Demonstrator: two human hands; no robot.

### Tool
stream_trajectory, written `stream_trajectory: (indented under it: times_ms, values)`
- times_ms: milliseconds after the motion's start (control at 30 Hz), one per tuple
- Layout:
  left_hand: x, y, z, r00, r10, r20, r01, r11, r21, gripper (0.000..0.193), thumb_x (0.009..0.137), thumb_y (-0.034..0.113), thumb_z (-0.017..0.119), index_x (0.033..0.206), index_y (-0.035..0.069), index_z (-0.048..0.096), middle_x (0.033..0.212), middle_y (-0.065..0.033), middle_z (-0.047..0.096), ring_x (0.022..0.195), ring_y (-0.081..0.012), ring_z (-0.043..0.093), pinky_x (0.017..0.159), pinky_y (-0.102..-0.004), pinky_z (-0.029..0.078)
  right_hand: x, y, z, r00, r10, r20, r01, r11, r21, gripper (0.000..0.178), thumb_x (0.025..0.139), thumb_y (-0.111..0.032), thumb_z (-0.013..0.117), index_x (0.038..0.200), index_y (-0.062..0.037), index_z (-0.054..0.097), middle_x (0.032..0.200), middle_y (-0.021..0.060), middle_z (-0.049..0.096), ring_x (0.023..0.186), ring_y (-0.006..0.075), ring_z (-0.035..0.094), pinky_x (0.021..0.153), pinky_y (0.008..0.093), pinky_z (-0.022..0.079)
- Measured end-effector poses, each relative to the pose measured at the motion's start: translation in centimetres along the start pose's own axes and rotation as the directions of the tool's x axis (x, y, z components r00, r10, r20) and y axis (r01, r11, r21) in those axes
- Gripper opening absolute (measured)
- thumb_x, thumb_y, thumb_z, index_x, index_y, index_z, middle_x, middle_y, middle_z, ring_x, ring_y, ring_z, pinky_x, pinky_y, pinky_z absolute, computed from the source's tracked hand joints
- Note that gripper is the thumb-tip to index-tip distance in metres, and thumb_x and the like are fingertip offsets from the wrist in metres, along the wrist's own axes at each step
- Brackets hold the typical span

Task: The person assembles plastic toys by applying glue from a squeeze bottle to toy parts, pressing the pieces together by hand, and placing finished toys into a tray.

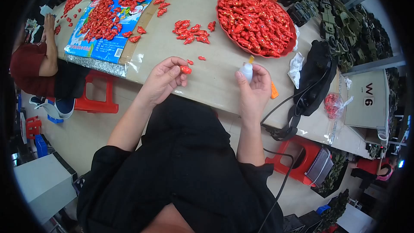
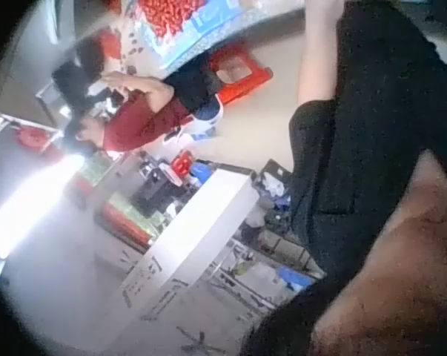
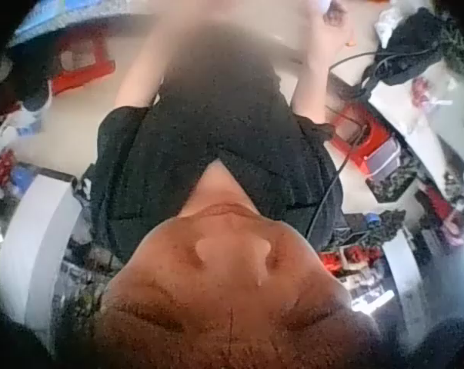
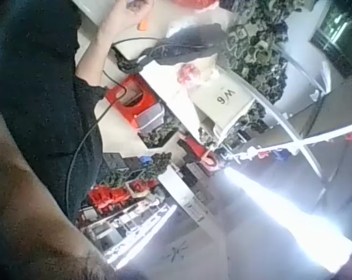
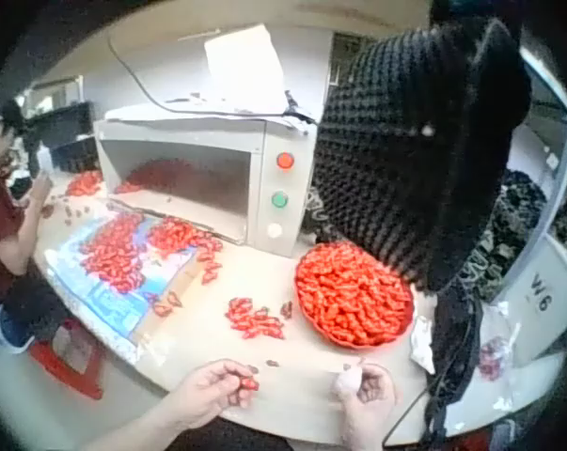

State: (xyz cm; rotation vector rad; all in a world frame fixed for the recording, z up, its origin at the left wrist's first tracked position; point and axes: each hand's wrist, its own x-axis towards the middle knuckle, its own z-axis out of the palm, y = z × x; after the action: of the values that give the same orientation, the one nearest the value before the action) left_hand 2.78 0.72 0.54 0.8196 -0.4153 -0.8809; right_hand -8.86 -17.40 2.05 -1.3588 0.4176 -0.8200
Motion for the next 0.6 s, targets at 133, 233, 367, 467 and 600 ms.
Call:
stream_trajectory:
  times_ms: [133, 233, 367, 467, 600]
  values:
    - [-0.1, -0.2, 0.3, 0.999, -0.033, -0.028, 0.03, 0.994, -0.108, 0.019, 0.086, 0.01, 0.047, 0.102, 0.0, 0.049, 0.088, -0.006, 0.054, 0.077, -0.0118, 0.053, 0.074, -0.0282, 0.046, 0.3, 1.0, -1.2, 1.0, -0.029, 0.006, 0.029, 0.975, -0.219, 0.034, 0.071, 0.004, 0.062, 0.099, -0.0001, 0.043, 0.094, 0.0081, 0.051, 0.09, 0.0137, 0.05, 0.08, 0.025, 0.041]
    - [-0.3, -0.4, 0.1, 0.998, -0.055, -0.034, 0.05, 0.987, -0.154, 0.02, 0.086, 0.009, 0.048, 0.103, 0.0, 0.049, 0.09, -0.0067, 0.055, 0.08, -0.0119, 0.054, 0.077, -0.0292, 0.047, 0.2, 1.2, -1.3, 1.0, -0.021, 0.004, 0.021, 0.97, -0.242, 0.033, 0.07, 0.004, 0.063, 0.097, 0.0005, 0.044, 0.094, 0.0086, 0.051, 0.089, 0.0138, 0.051, 0.079, 0.0263, 0.041]
    - [-0.6, -0.4, -0.2, 0.998, -0.058, -0.031, 0.051, 0.982, -0.182, 0.021, 0.086, 0.009, 0.048, 0.104, 0.0, 0.049, 0.092, -0.0074, 0.056, 0.08, -0.0119, 0.055, 0.078, -0.0291, 0.047, -1.3, 0.1, -0.4, 0.943, -0.332, -0.01, 0.279, 0.806, -0.522, 0.03, 0.069, 0.003, 0.064, 0.093, 0.0009, 0.045, 0.09, 0.0095, 0.051, 0.081, 0.0159, 0.052, 0.074, 0.0271, 0.041]
    - [-0.6, -0.7, -0.4, 0.999, -0.054, -0.003, 0.053, 0.981, -0.184, 0.021, 0.086, 0.01, 0.047, 0.104, 0.0, 0.049, 0.091, -0.0068, 0.056, 0.08, -0.0117, 0.055, 0.078, -0.0291, 0.047, -2.5, -0.4, 0.9, 0.876, -0.471, 0.106, 0.451, 0.721, -0.526, 0.025, 0.071, 0.002, 0.062, 0.092, 0.0016, 0.048, 0.084, 0.0098, 0.049, 0.073, 0.0177, 0.051, 0.069, 0.0274, 0.041]
    - [-0.6, -0.9, -0.6, 0.999, -0.021, 0.027, 0.026, 0.976, -0.214, 0.019, 0.086, 0.011, 0.046, 0.103, 0.001, 0.049, 0.09, -0.0064, 0.056, 0.08, -0.0115, 0.055, 0.077, -0.0291, 0.047, -0.4, 0.3, 5.4, 0.891, -0.233, 0.389, 0.439, 0.654, -0.615, 0.017, 0.073, 0.001, 0.058, 0.089, -0.0001, 0.053, 0.085, 0.0111, 0.051, 0.068, 0.0198, 0.053, 0.062, 0.0272, 0.043]
